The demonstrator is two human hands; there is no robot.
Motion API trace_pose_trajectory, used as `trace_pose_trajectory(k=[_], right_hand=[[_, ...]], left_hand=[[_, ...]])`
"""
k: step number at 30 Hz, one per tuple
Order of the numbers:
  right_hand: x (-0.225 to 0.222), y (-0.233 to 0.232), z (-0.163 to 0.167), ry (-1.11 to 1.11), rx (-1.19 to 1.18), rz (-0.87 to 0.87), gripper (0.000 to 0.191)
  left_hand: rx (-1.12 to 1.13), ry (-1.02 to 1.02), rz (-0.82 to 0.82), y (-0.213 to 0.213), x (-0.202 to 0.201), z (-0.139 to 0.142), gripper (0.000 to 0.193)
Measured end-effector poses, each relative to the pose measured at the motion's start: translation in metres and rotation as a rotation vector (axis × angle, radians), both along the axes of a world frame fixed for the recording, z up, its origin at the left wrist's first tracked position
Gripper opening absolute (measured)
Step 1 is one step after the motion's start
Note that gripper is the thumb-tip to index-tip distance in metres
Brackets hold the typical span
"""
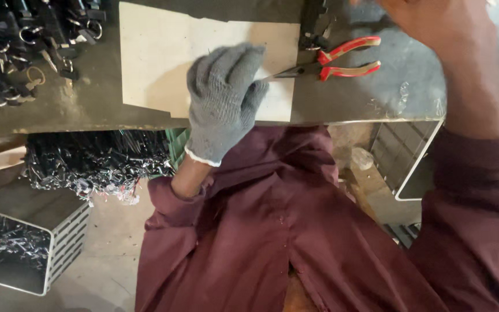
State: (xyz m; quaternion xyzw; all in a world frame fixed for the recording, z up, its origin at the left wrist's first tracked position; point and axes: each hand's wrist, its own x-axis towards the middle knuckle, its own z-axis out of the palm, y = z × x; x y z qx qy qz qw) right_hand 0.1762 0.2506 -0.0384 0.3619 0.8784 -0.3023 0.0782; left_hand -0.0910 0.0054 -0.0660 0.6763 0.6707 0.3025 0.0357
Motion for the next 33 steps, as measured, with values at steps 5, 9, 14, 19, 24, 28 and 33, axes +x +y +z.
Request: trace_pose_trajectory(k=[5,9,14,19,24,28,33], right_hand=[[0.021,-0.018,0.014,0.196,0.003,0.04,0.006],[0.028,-0.039,0.041,0.514,0.053,0.141,0.006],[0.011,-0.09,0.053,0.458,0.575,-0.178,0.014],[-0.019,-0.161,-0.001,1.009,-0.254,-0.601,0.037],[-0.06,-0.192,0.015,1.062,-0.483,-0.615,0.039],[-0.088,-0.194,0.073,1.08,-0.58,0.089,0.018],[-0.071,-0.187,0.086,0.818,-0.059,0.079,0.025]], left_hand=[[0.076,0.033,0.076,0.035,0.001,0.009,0.058],[0.128,-0.197,-0.073,0.055,0.015,0.02,0.06],[-0.079,-0.858,-0.334,0.033,0.035,0.045,0.031],[-0.428,-1.375,-0.302,-0.01,0.051,0.036,0.039],[-0.189,-1.514,-0.199,-0.017,0.056,-0.016,0.024],[-0.277,-1.639,-0.198,-0.022,0.054,-0.013,0.023],[-0.194,-1.512,-0.234,-0.008,0.026,0.032,0.024]])
